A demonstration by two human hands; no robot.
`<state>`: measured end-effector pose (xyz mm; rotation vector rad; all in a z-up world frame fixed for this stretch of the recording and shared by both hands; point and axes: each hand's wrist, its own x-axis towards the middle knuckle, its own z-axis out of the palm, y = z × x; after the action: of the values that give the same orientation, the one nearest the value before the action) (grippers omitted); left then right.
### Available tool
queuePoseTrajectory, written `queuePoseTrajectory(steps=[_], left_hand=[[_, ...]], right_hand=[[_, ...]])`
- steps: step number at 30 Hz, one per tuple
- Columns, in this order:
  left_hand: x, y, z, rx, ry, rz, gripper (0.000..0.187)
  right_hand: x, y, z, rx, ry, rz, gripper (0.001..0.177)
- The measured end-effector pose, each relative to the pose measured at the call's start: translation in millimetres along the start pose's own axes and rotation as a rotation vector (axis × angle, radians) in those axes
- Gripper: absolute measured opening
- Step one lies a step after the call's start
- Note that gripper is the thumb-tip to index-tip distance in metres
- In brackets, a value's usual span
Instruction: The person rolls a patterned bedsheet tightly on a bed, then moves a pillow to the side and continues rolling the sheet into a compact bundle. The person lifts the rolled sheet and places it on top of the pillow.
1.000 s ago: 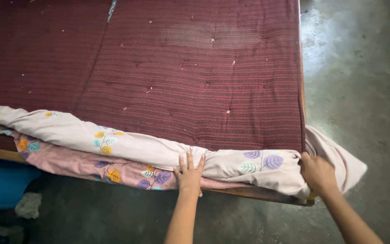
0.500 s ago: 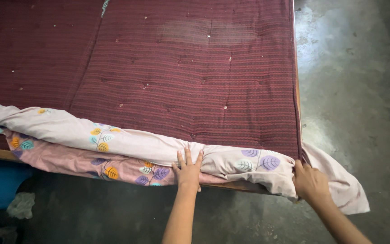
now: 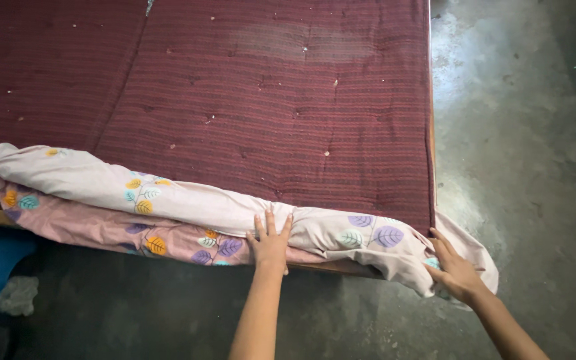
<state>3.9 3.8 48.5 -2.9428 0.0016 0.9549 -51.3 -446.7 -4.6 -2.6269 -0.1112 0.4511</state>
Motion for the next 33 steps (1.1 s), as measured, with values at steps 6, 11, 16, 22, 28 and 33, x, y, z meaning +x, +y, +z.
queuePoseTrajectory(steps=[6,11,16,22,28,33], left_hand=[[3,0,8,0.02,0.027,-0.027,0.147],[1,0,12,0.014,0.068,-0.034,0.144],[0,3,15,-0.003,0.078,-0.041,0.143],[-3,3,-1,-0.18,0.0,-0.004,0.144],[-28,31,-38,-0.233,0.16,0.26,0.154],[-75,97,-91,-0.258,0.335,0.737,0.151]], right_hand=[[-23,-50,-26,-0.199,0.007,-0.101,0.091],[-28,-101,-42,-0.386,-0.164,0.09,0.082],[-27,-91,-23,-0.286,-0.008,0.005,0.069],[-47,-108,-9,-0.202,0.09,0.104,0.052],[-47,-162,-63,-0.194,0.045,0.142,0.047],[-60,-221,-104,-0.153,0.075,0.141,0.041]])
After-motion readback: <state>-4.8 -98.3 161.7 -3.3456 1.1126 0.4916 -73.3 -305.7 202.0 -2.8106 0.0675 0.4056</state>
